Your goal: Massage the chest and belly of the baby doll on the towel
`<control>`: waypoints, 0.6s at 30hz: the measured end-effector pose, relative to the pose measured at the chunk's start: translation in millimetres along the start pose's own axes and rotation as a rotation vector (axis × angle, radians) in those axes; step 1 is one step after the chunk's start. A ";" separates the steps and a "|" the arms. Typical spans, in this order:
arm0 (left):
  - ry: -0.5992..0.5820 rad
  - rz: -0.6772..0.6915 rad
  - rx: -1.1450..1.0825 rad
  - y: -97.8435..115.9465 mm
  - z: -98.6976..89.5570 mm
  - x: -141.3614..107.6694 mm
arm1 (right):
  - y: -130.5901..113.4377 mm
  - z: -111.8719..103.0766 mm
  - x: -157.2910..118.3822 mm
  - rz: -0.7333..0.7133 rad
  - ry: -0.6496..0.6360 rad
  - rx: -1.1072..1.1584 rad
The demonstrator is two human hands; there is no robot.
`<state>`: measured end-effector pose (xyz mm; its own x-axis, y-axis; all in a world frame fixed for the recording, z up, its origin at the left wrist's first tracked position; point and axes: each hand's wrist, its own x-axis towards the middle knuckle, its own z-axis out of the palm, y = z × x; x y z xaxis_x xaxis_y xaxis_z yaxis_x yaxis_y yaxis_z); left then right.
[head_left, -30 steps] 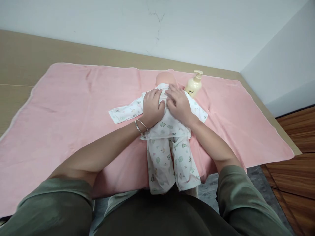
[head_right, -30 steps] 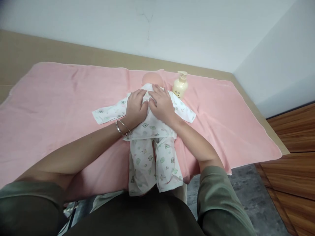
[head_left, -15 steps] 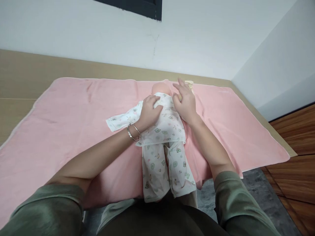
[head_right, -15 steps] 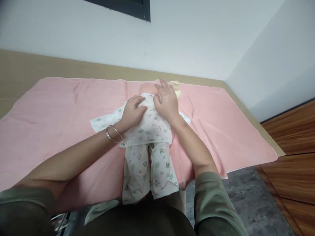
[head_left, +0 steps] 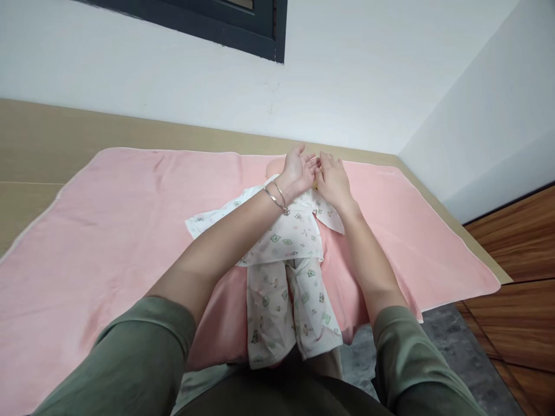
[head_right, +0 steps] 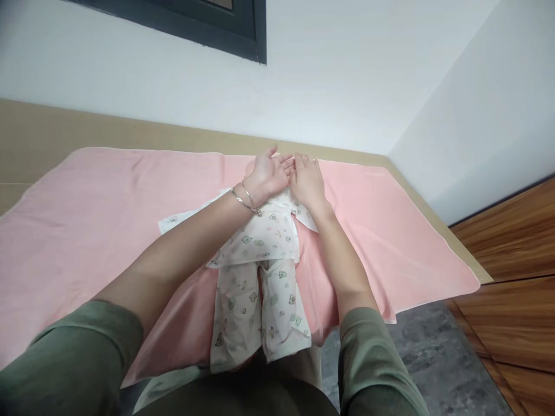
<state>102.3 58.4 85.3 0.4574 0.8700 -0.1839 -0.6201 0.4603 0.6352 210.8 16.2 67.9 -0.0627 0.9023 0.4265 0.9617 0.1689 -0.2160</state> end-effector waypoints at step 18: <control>-0.115 0.583 1.079 -8.5 -53.2 -126.6 | -132.5 -9.6 -103.6 -0.419 0.202 0.237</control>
<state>15.8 -46.3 63.3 0.3760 0.8509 0.3668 0.0685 -0.4203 0.9048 92.4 -103.4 60.8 -0.3536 0.6476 0.6749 0.7770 0.6051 -0.1735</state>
